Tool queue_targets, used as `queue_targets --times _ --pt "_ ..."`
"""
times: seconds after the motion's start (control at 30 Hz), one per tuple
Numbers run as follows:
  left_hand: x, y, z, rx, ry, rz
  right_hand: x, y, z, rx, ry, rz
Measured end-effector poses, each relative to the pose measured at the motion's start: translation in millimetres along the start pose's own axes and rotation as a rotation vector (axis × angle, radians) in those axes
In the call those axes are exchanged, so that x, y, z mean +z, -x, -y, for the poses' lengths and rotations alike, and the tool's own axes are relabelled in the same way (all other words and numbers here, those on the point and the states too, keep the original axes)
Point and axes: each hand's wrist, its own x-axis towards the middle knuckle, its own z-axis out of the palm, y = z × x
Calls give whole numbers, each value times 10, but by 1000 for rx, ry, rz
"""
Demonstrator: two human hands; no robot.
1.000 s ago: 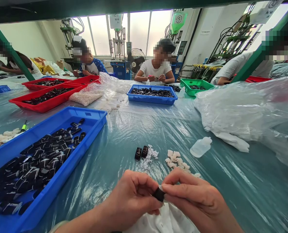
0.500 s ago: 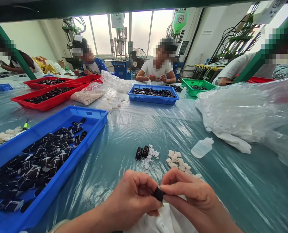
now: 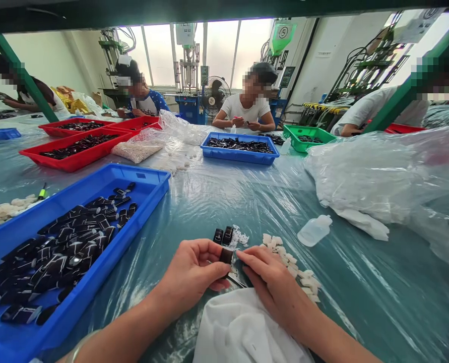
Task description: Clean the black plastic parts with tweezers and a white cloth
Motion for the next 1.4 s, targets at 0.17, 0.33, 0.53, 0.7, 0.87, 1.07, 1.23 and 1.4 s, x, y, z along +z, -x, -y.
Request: queue_targets --times 0.17,0.33,0.53,0.7,0.87,1.07,1.23,1.4 --pt "29 -36 54 -22 17 9 97 -39 -15 -12 56 12" --pt "20 -35 74 -43 23 44 128 -42 -43 -3 75 4" --pt "-5 -58 85 -64 48 92 109 -76 -8 23 90 14" --pt "14 -45 108 -76 91 116 88 -56 -6 33 49 -13" --pt "11 -28 123 -81 128 157 -14 11 -1 99 -79 -90" --pt "40 -23 99 -97 72 178 -189 28 37 338 -341 -193" --pt "74 -13 125 -101 47 217 -243 22 112 436 -631 -165" --pt "97 5 157 -53 29 269 -226 45 146 422 -727 -202"
